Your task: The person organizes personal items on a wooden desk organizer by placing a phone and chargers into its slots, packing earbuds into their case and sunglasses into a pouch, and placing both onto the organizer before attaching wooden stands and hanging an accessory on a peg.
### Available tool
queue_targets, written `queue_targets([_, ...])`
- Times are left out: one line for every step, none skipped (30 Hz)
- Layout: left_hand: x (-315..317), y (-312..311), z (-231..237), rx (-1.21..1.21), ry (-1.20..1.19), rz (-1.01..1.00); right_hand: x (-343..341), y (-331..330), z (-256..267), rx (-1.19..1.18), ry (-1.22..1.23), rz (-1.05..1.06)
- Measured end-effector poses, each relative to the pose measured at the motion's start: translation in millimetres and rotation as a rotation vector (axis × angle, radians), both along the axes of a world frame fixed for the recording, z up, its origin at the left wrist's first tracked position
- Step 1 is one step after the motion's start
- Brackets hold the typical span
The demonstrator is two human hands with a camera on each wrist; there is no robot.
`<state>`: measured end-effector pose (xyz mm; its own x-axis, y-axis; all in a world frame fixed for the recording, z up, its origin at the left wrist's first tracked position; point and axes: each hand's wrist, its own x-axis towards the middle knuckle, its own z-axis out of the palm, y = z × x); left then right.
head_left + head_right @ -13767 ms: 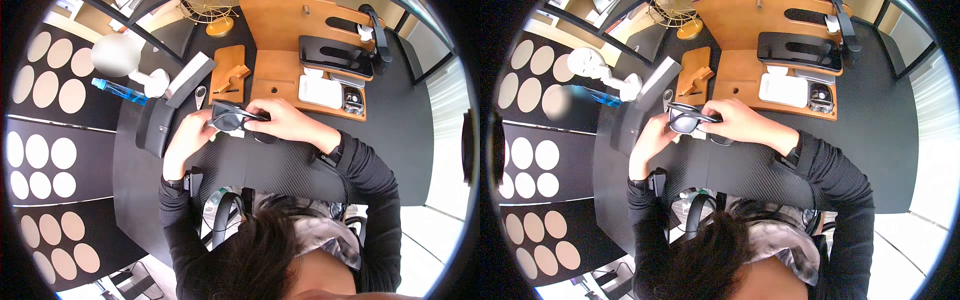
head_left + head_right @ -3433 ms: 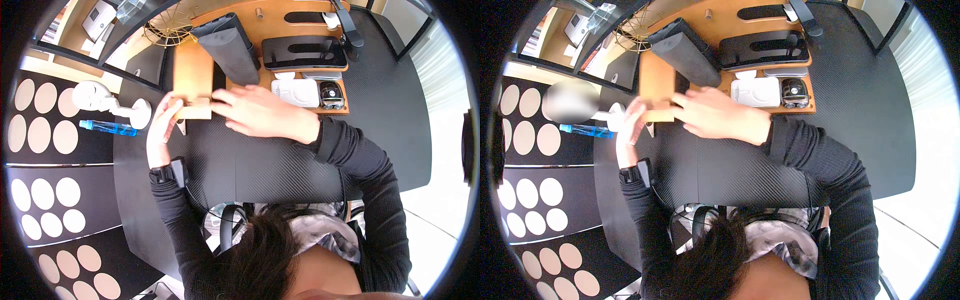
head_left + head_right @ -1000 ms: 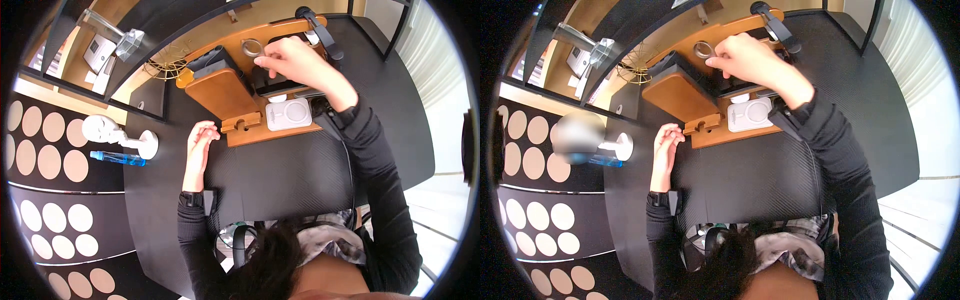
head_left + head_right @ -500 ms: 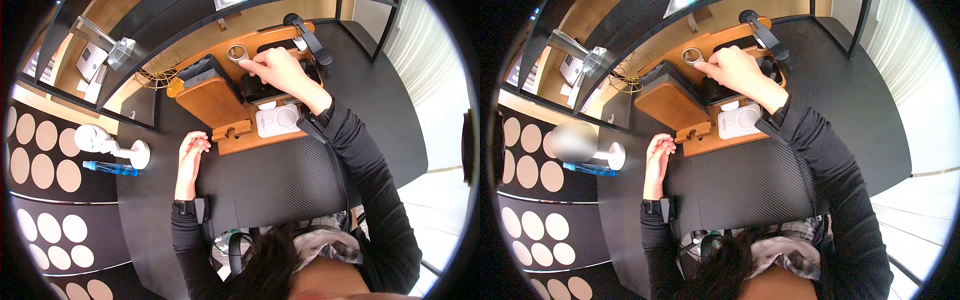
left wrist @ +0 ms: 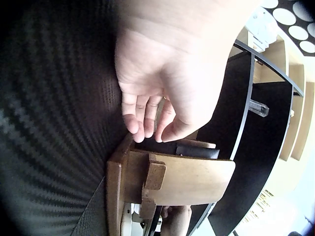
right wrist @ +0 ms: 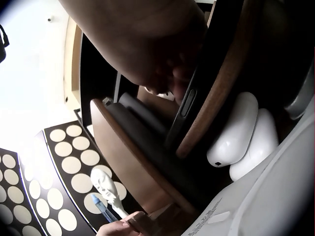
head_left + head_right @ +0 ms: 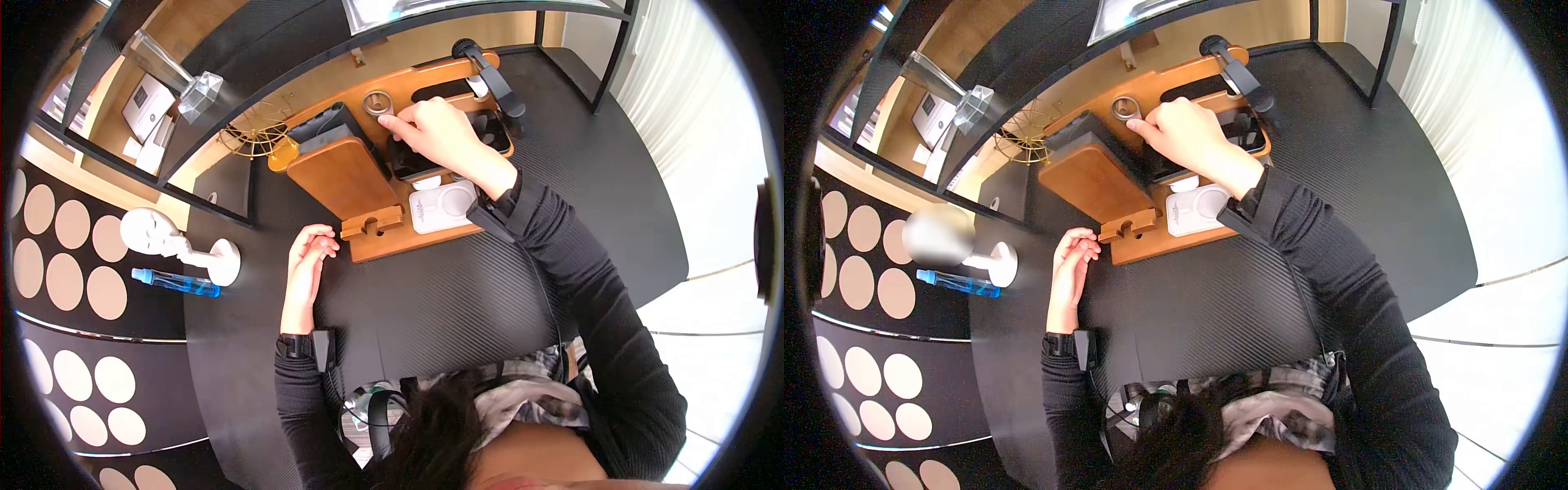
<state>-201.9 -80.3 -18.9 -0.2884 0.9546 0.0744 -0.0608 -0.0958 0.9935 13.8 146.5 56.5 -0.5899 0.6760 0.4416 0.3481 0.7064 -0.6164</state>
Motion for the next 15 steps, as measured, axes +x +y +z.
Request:
queue_targets([0.4,-0.1,0.1,0.002,0.0,-0.001,-0.7,0.3,-1.0,-0.007,-0.014,-0.014])
queue_targets([0.6,-0.2,0.1,0.0,-0.006,0.002,-0.7,0.1,-2.3,-0.003,-0.013,-0.016])
queue_targets([0.4,-0.1,0.3,-0.001,-0.01,0.005,-0.8,-0.7,-3.6,-0.004,-0.013,-0.019])
queue_targets([0.0,-0.1,0.6,0.003,-0.008,0.003,-0.5,-1.8,-2.3,-0.006,-0.013,-0.022])
queue_targets([-0.2,0.0,0.0,0.001,-0.013,0.004,0.8,-1.8,-0.8,-0.002,-0.011,-0.024])
queue_targets([-0.3,-0.3,-0.4,-0.002,-0.018,0.005,3.1,-1.9,0.2,0.005,-0.022,-0.009])
queue_targets([-0.5,-1.0,-0.4,-0.002,-0.017,0.003,6.2,-4.1,3.2,0.01,-0.034,0.005])
queue_targets([-0.7,-1.2,-0.3,0.005,-0.02,-0.004,10.6,-6.2,6.7,0.014,-0.034,0.003])
queue_targets([-0.9,-0.7,0.0,0.016,-0.024,-0.011,17.0,-8.0,11.3,0.012,-0.015,0.063])
queue_targets([-1.1,-0.5,0.1,0.026,-0.026,-0.012,24.9,-11.5,19.2,0.012,0.003,0.123])
queue_targets([-1.2,-0.9,-0.3,0.015,-0.024,-0.011,36.2,-19.1,32.1,0.023,0.0,0.122])
queue_targets([-1.6,-0.6,-0.8,0.006,-0.023,-0.012,51.6,-29.1,46.4,-0.07,-0.063,0.207])
queue_targets([-2.1,-0.5,-1.8,0.018,-0.029,-0.014,67.6,-40.0,58.1,-0.164,-0.128,0.289])
queue_targets([-2.9,-0.4,-3.3,0.014,-0.022,-0.013,84.9,-49.9,66.4,-0.154,-0.153,0.377])
queue_targets([-3.6,0.0,-5.1,0.012,-0.016,-0.011,102.7,-58.2,68.6,-0.145,-0.181,0.463])
